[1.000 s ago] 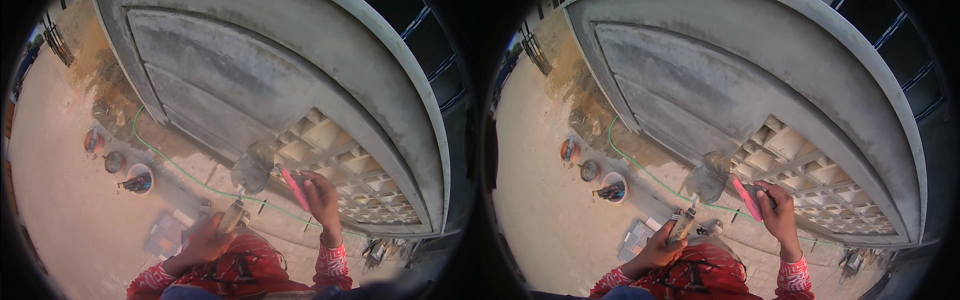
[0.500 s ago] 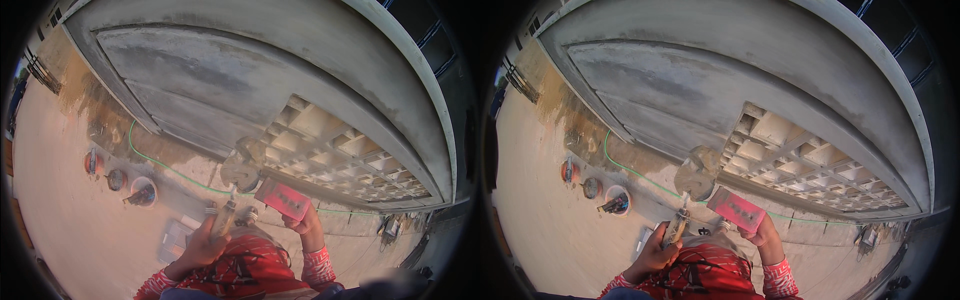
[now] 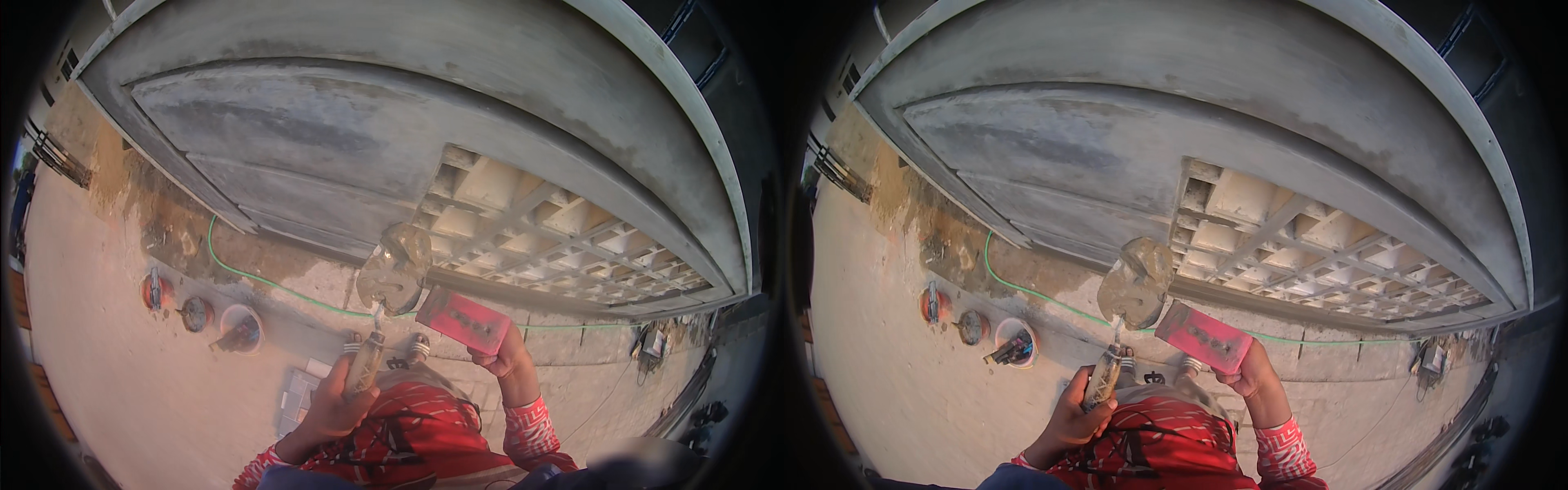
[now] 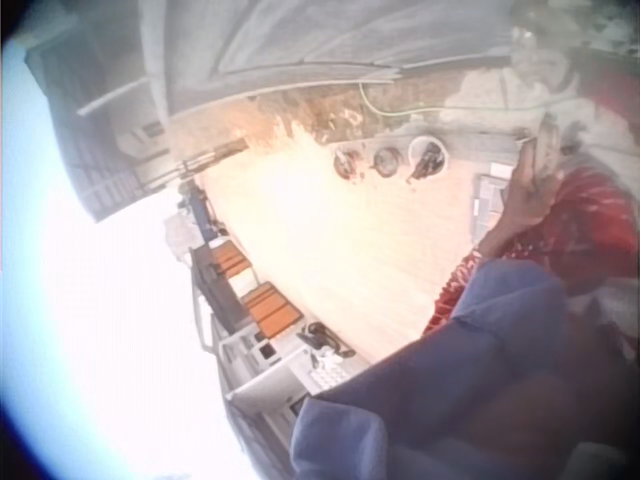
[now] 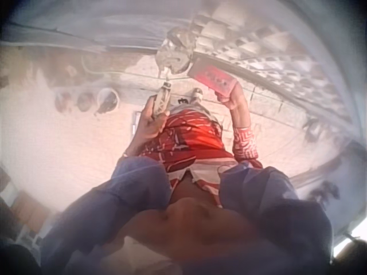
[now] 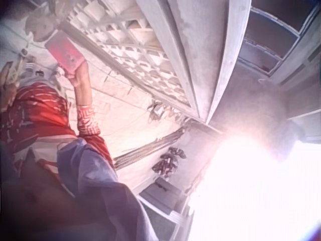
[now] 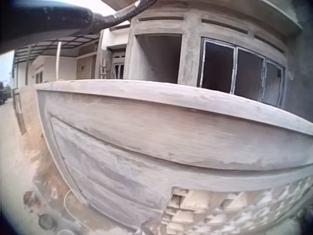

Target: The person scoops a cement-like mixture from a bucket using a trowel and applies it to a decorative concrete wall with a grid pattern. They use a pink float to smooth the material into the wall's recessed sections, working methodically across the surface.

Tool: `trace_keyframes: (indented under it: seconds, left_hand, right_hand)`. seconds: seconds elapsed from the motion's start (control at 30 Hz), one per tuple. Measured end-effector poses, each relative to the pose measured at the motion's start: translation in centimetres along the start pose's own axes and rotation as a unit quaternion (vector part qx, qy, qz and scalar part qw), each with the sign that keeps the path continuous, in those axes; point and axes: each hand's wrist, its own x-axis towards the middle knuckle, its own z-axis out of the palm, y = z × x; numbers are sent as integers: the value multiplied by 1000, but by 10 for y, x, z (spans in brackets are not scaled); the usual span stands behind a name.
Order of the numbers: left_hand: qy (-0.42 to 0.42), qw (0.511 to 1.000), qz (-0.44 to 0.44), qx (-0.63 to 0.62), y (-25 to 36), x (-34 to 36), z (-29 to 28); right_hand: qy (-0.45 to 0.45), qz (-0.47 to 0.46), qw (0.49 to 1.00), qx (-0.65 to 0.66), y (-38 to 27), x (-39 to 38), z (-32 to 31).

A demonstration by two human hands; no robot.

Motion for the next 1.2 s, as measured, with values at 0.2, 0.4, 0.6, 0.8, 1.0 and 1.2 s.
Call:
trace_keyframes:
  seconds: [0.2,0.4,0.6,0.8,1.0,1.2]
  left_hand:
    - [4,998,-3,64,-5,2,1]
    - [-2,993,59,98,-7,3,1]
    - [14,985,75,158,-11,4,0]
    - [30,970,80,228,1,3,0]
    - [23,970,43,238,4,3,2]
    - [25,970,77,229,6,3,3]
  right_hand:
    - [23,-11,999,-43,-4,3,0]
    - [25,-15,998,-58,-6,9,-1]
    - [27,-9,996,-87,-16,17,4]
    - [21,0,994,-105,-26,23,16]
    - [2,-49,987,-154,-26,28,27]
    - [-31,-105,977,-184,-22,29,38]
